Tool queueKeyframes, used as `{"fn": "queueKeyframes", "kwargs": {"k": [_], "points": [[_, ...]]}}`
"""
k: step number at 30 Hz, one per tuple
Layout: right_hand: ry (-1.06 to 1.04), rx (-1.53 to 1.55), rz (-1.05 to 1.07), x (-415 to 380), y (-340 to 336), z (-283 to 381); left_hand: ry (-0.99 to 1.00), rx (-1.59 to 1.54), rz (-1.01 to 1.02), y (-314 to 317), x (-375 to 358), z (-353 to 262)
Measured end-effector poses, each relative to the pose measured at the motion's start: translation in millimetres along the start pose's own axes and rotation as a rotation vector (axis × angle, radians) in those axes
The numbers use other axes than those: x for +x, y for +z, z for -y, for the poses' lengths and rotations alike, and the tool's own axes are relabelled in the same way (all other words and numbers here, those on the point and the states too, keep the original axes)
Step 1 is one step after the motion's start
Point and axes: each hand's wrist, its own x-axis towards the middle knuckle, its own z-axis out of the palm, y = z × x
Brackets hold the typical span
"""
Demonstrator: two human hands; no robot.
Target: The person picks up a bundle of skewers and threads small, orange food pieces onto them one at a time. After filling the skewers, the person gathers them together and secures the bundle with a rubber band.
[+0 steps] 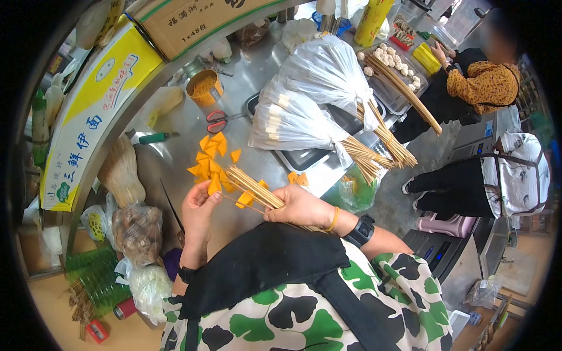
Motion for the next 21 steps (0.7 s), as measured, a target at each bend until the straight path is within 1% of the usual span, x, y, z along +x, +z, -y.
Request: {"fn": "queueKeyframes", "kwargs": {"k": [3, 6, 9, 12, 15, 18, 21], "points": [[0.002, 0.001, -0.015, 0.0, -2.6, -3.5, 0.078, 0.088, -0.012, 9.9, -1.3, -5.3], [-0.01, -0.005, -0.041, -0.6, -4.9, -6.1, 0.139, 0.109, -0.014, 16.2, -1.2, -7.5], [-0.017, 0.037, -0.038, -3.2, -6.4, -3.9, 0.157, 0.212, -0.049, 19.1, -0.8, -9.8], [-0.012, 0.049, -0.041, -2.7, -7.9, -4.6, 0.311, 0.388, -0.1, 27.1, -4.4, -22.6], [-0.024, 0.027, -0.071, -2.3, -5.6, -7.5, 0.541, 0.725, -0.136, 29.1, -8.3, -32.5], [-0.036, 0.003, -0.078, -3.0, -4.9, -6.3, 0.654, 0.886, -0.137, 29.7, -10.1, -33.0], [-0.035, 0.001, -0.09, -2.8, -3.5, -8.7, 0.607, 0.844, -0.125, 33.8, -13.4, -30.6]]}}
